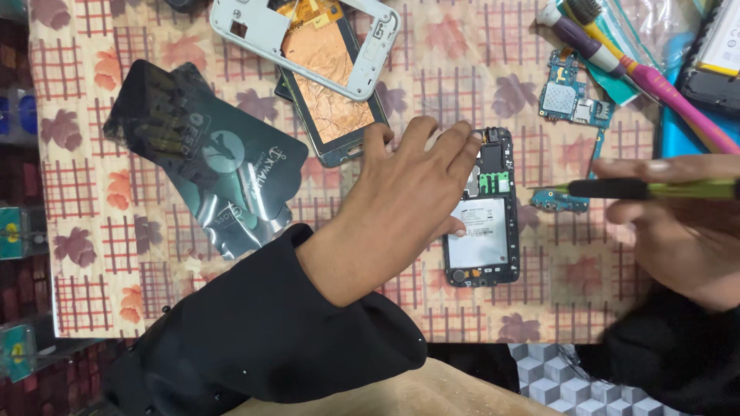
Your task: The person disassembles a white smartphone, removes the back cover and internal components, cleans the interior with a brush, and reassembles the device.
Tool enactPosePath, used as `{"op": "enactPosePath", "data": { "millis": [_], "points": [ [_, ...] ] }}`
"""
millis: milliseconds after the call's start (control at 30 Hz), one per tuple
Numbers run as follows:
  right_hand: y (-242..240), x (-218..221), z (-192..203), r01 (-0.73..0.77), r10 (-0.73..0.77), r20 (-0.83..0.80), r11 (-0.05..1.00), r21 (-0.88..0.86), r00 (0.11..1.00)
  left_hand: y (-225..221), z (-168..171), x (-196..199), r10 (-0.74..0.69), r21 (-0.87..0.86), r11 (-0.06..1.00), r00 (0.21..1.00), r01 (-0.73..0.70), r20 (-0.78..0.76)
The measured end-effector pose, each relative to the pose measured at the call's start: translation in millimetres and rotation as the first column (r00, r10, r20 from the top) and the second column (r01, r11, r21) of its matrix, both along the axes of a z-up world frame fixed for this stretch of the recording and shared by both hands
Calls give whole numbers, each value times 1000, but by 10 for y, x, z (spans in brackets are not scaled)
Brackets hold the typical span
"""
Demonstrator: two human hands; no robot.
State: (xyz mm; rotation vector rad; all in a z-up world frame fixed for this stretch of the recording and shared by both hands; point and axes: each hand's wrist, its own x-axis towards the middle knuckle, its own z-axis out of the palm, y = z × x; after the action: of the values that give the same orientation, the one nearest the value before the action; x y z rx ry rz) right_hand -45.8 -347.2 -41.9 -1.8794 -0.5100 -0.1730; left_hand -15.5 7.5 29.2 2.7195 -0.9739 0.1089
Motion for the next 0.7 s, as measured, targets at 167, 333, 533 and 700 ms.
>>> {"op": "enactPosePath", "data": {
  "millis": [167, 333, 533, 700],
  "points": [
    [638, 212, 311, -89, 84, 416, 996, -9, 905, 24, 18, 3, -6, 3, 1000, 999, 6, 33],
    [535, 430, 643, 282, -256, 146, 939, -196, 955, 49, 29, 62, 31, -100, 995, 996, -22, 84],
    [97, 675, 721, 101, -320, -118, 592, -800, 940, 50, 77, 39, 20, -61, 998, 999, -17, 47],
    [-126, 766, 597, 116, -338, -130, 620, -776, 932, 30, 38, 37, 23, -18, 1000, 999, -22, 47]
  ]
}}
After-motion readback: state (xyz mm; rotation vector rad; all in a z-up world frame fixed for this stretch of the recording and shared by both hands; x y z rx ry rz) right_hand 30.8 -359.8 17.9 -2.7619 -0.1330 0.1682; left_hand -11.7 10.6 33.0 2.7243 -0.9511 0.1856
